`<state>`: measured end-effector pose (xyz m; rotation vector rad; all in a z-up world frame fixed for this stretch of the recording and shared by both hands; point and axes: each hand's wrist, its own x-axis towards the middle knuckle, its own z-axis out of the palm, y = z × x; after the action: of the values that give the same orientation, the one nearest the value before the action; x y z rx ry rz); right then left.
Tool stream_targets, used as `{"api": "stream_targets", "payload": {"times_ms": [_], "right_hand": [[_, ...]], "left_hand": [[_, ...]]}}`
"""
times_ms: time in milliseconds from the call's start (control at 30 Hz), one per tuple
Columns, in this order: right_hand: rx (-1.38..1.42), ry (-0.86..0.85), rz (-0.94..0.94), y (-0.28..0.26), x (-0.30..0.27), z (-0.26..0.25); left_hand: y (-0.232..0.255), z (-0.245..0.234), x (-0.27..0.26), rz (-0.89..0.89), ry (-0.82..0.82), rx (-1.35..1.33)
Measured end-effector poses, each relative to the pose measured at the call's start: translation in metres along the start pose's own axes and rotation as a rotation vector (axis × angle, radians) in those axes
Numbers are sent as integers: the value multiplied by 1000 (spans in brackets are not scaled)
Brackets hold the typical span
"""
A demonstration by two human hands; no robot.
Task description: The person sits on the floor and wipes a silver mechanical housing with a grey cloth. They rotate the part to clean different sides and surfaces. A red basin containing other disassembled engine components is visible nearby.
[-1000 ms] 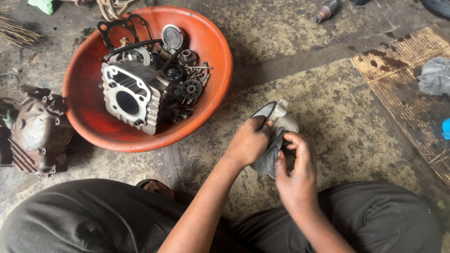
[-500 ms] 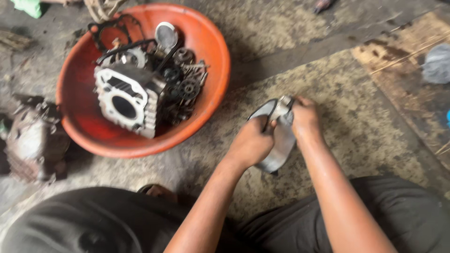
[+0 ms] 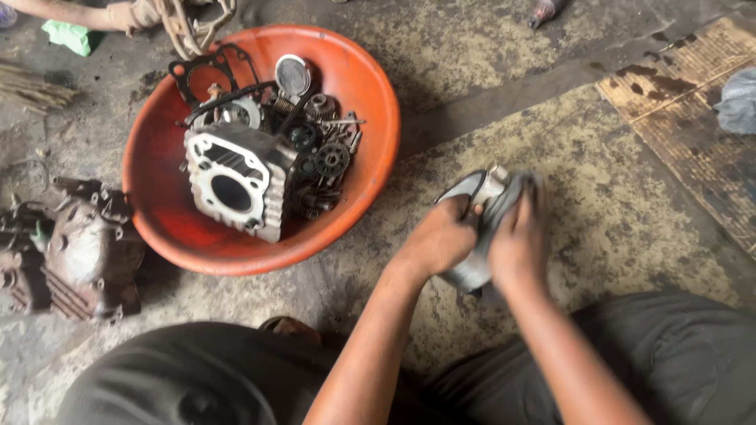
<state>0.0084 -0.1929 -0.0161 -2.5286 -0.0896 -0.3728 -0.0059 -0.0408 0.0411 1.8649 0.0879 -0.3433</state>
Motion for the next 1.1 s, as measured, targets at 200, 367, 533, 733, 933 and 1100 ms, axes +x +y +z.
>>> {"api": "stream_targets", "payload": {"times_ms": [200, 367, 533, 733, 933, 1100], "right_hand": [[208, -311, 443, 25, 66, 15], [20, -119, 119, -12, -5, -9], [13, -10, -130, -27, -52, -22], [219, -186, 329, 12, 19, 7], [241, -292, 543, 13, 62, 8], [246, 45, -2, -22, -32, -12]], "left_hand": [[1, 4, -3, 13, 82, 73], [8, 3, -8, -23, 132, 103], [13, 1, -13, -43, 112, 125], [-2, 4, -2, 5, 76, 49], [-1, 10, -1, 58, 122, 105], [5, 5, -10, 30, 95, 131]]}}
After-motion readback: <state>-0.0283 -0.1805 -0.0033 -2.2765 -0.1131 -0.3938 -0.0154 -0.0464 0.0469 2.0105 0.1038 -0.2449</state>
